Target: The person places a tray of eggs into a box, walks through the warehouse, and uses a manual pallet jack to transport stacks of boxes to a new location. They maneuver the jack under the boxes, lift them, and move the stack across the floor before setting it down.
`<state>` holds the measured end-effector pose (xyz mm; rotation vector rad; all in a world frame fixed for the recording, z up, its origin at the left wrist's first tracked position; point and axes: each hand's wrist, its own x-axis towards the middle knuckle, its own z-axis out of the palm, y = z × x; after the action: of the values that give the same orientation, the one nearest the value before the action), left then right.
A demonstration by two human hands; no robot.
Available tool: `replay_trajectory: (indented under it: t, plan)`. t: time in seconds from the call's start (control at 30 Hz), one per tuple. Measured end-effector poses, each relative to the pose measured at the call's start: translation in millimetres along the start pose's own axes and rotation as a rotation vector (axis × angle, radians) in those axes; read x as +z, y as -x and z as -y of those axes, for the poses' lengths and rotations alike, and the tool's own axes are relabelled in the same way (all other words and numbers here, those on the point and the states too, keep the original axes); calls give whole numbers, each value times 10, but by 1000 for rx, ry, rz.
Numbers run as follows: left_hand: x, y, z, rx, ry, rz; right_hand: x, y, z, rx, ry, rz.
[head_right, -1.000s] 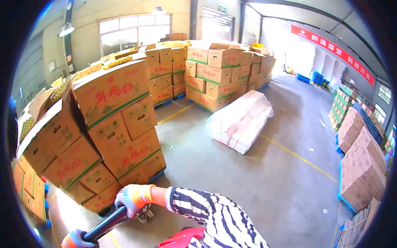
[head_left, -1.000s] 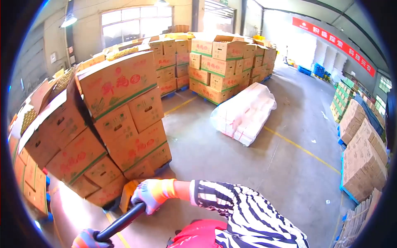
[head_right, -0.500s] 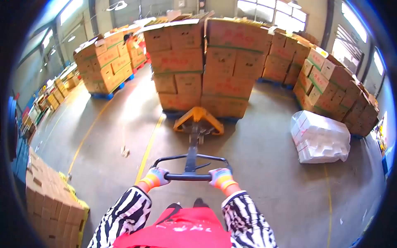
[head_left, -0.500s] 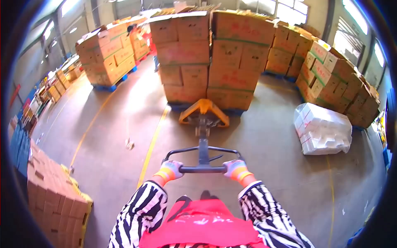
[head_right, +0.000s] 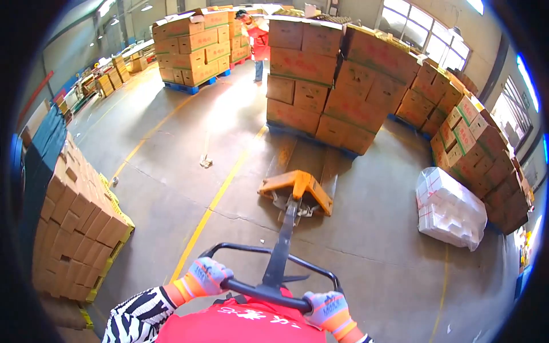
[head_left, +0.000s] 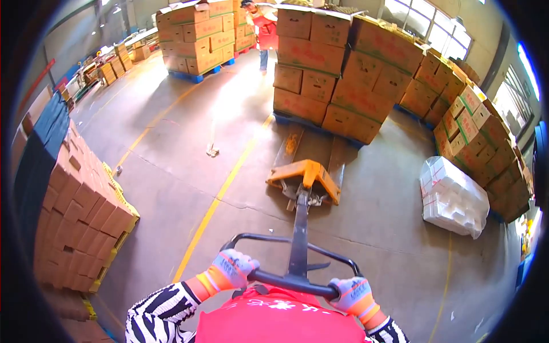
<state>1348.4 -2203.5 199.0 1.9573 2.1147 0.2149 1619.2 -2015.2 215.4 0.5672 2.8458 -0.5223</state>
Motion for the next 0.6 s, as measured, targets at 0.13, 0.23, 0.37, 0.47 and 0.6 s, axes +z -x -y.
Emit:
replay_trajectory:
  t: [0.13, 0.23, 0.37, 0.47, 0.6]
  plan:
    - [-113, 654, -387, 42, 10, -52, -96, 594, 451, -8, -122, -56]
    - [-217, 875, -616, 106, -35, -243, -329, 892, 706, -6, -73, -109]
    - [-444, 1093, -962, 162, -27, -408, -545, 1220, 840, 20, -209, -151]
    - [-586, 1184, -1046, 191, -95, -483, -634, 1402, 946, 36, -181, -260]
    - [-851, 975, -882, 338, -156, -737, -852, 1360, 1005, 15, -111, -408]
